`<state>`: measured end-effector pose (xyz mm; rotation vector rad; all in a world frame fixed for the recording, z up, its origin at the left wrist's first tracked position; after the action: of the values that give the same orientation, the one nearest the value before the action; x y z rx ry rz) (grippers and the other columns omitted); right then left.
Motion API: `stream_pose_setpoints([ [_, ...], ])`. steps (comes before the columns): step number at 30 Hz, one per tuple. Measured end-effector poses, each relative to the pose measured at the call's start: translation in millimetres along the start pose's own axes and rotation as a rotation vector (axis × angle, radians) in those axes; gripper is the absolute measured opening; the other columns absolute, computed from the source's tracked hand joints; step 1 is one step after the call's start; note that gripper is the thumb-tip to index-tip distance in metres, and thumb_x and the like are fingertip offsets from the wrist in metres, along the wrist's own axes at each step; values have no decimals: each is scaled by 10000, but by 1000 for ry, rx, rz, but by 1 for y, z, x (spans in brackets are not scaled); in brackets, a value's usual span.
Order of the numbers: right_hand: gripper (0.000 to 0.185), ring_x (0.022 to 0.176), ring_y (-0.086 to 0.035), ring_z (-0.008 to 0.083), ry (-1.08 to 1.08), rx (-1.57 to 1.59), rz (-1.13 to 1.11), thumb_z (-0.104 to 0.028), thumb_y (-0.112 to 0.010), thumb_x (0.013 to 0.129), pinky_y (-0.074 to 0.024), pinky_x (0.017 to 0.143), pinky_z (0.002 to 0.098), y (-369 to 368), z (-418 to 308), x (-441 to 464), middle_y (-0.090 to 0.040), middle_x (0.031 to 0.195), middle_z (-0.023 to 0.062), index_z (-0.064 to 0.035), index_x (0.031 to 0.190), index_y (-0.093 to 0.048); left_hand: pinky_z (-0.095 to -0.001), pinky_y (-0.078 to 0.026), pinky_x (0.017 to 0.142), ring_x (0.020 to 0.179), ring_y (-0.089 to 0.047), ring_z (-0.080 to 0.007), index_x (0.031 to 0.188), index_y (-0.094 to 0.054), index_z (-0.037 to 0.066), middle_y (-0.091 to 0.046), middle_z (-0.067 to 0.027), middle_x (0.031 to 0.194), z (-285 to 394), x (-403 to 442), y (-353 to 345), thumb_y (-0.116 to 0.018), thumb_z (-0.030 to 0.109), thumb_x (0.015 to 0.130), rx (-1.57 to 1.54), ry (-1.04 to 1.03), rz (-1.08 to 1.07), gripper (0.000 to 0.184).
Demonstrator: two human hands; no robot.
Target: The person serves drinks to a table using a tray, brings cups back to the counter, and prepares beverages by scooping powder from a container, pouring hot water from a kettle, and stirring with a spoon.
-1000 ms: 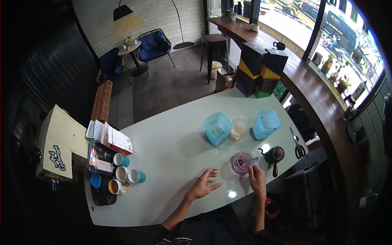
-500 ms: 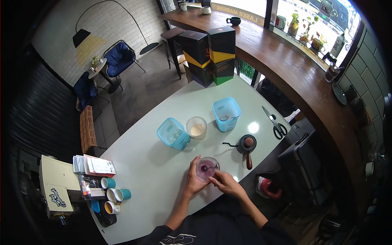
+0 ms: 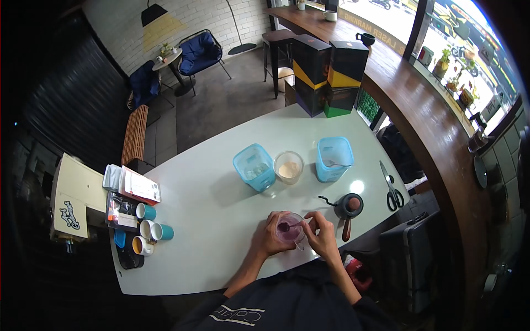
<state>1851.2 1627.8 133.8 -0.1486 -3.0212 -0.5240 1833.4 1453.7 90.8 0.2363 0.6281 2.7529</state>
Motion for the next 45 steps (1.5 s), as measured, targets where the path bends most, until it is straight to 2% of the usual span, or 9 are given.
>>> stream_pose_setpoints([
  [4,99,515,-455,132,41,-59,-47,-48,-702,848,-380,509,303,-6,-7,7,-478,567,70,30,866,-644,-423,-469,956,1119,-538,-327,1278,-554,43,-547,-138,1203,-9,5,-3,-926,310,463,27,-126,22,934],
  [8,92,509,-467,142,77,-62,-60,-54,-711,841,-393,514,305,-8,-3,7,-489,565,74,26,861,-672,-431,-454,962,1129,-522,-330,1257,-570,47,-548,-128,1153,-14,4,-3,-923,323,443,9,-121,11,929],
  [11,100,522,-486,153,3,-55,-110,-57,-715,840,-408,532,303,-4,-3,5,-504,583,82,26,896,-706,-430,-454,965,1132,-522,-329,1245,-580,46,-549,-126,1140,-16,4,-5,-922,307,444,-4,-126,13,909],
  [13,132,551,-513,169,81,-59,-130,-39,-702,850,-422,555,305,-3,-8,5,-542,640,93,17,967,-727,-420,-520,871,1065,-580,-310,1226,-568,38,-570,-134,1138,-12,4,-4,-946,252,459,-23,-191,38,881],
  [22,145,620,-590,231,234,-140,-80,1,-657,877,-459,599,339,-4,-11,11,-610,774,143,20,1001,-730,-408,-522,876,1061,-594,-309,1186,-573,35,-571,-141,1160,-12,2,-7,-957,286,453,41,-281,109,865],
  [29,162,726,-622,358,305,-190,-202,-22,-632,879,-485,657,406,-16,-19,8,-613,830,170,14,1016,-710,-389,-533,869,1067,-617,-283,1226,-561,38,-578,-128,1199,-13,2,-5,-972,347,474,10,-271,110,912],
  [35,113,768,-621,384,364,-280,-368,-25,-614,867,-486,661,445,-9,-33,6,-604,841,156,-5,966,-664,-360,-540,870,1045,-646,-241,1275,-542,47,-611,-105,1211,-24,2,-12,-973,397,510,-58,-166,25,945],
  [37,103,767,-622,383,342,-342,-339,-19,-613,861,-486,657,449,-3,-32,5,-602,834,152,-10,952,-661,-408,-482,989,1175,-595,-333,1252,-552,19,-583,-164,1275,-28,3,-13,-949,503,479,-143,-113,38,995],
  [45,152,747,-621,380,388,-324,-156,10,-618,840,-489,652,453,-9,-32,15,-598,821,150,-14,979,-671,-407,-483,997,1186,-590,-327,1261,-548,18,-585,-158,1276,-22,3,-10,-937,547,499,-137,-102,21,1005],
])
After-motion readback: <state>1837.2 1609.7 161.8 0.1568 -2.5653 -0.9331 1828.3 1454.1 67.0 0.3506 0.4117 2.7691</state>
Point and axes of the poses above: each hand's wrist, its own x-axis towards the middle knuckle, its own y-axis out of the back of the hand, z = x × y, the point moved 5 cm from there along x, towards the middle knuckle
